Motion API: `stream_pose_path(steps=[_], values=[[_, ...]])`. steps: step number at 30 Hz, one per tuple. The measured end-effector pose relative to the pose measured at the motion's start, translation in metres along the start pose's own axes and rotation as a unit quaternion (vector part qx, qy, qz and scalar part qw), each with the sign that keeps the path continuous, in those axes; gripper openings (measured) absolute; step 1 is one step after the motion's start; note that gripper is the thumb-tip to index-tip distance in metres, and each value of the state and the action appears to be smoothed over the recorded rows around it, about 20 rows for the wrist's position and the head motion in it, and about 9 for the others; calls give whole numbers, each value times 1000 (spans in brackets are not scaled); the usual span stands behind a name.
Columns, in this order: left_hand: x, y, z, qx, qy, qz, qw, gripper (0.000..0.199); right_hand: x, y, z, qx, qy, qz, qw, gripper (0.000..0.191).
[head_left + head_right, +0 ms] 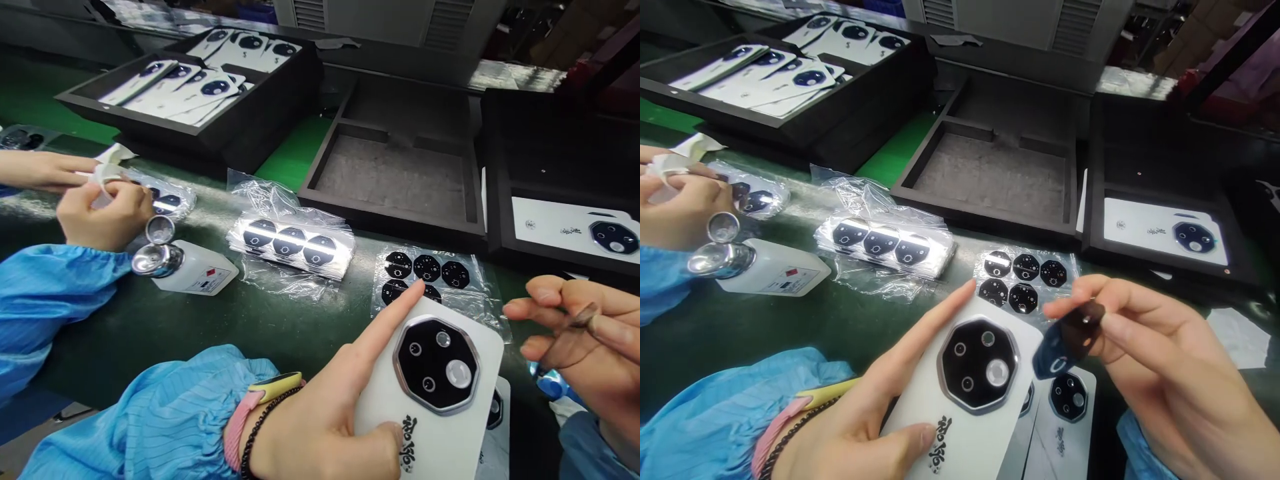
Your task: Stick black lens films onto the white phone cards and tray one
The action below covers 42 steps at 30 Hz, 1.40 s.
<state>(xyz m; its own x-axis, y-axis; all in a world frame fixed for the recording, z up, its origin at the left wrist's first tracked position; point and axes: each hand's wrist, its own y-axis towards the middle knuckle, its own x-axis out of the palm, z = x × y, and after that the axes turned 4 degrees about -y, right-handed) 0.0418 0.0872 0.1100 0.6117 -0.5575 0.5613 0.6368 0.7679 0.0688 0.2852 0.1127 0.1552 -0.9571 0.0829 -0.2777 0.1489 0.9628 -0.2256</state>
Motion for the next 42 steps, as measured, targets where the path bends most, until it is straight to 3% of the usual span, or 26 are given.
stream_pose_path(steps=[4,8,16,19,24,30,32,38,42], values=[[1,2,0,4,11,0,1000,94,-3,-2,1,40,65,-80,994,13],[3,6,2,9,17,-4,1000,95,2,-5,2,29,64,-108,992,17],[0,6,3,-3,32,-16,999,94,3,-3,2,22,56,-117,991,21],[0,7,2,-11,60,16,998,90,7,-1,-2,2,30,-94,995,22],[1,12,2,-89,56,96,990,82,15,1,-7,-46,-60,-50,996,19],[2,16,3,-89,79,94,988,78,22,-3,-8,-68,-121,-61,988,20],[3,17,3,-84,98,93,987,70,24,-3,-11,-96,-142,-69,983,15],[7,17,9,-134,126,124,975,14,31,1,-23,-202,-212,-145,945,20],[9,19,9,-137,194,127,963,12,34,-2,-21,-229,-247,-182,924,21]])
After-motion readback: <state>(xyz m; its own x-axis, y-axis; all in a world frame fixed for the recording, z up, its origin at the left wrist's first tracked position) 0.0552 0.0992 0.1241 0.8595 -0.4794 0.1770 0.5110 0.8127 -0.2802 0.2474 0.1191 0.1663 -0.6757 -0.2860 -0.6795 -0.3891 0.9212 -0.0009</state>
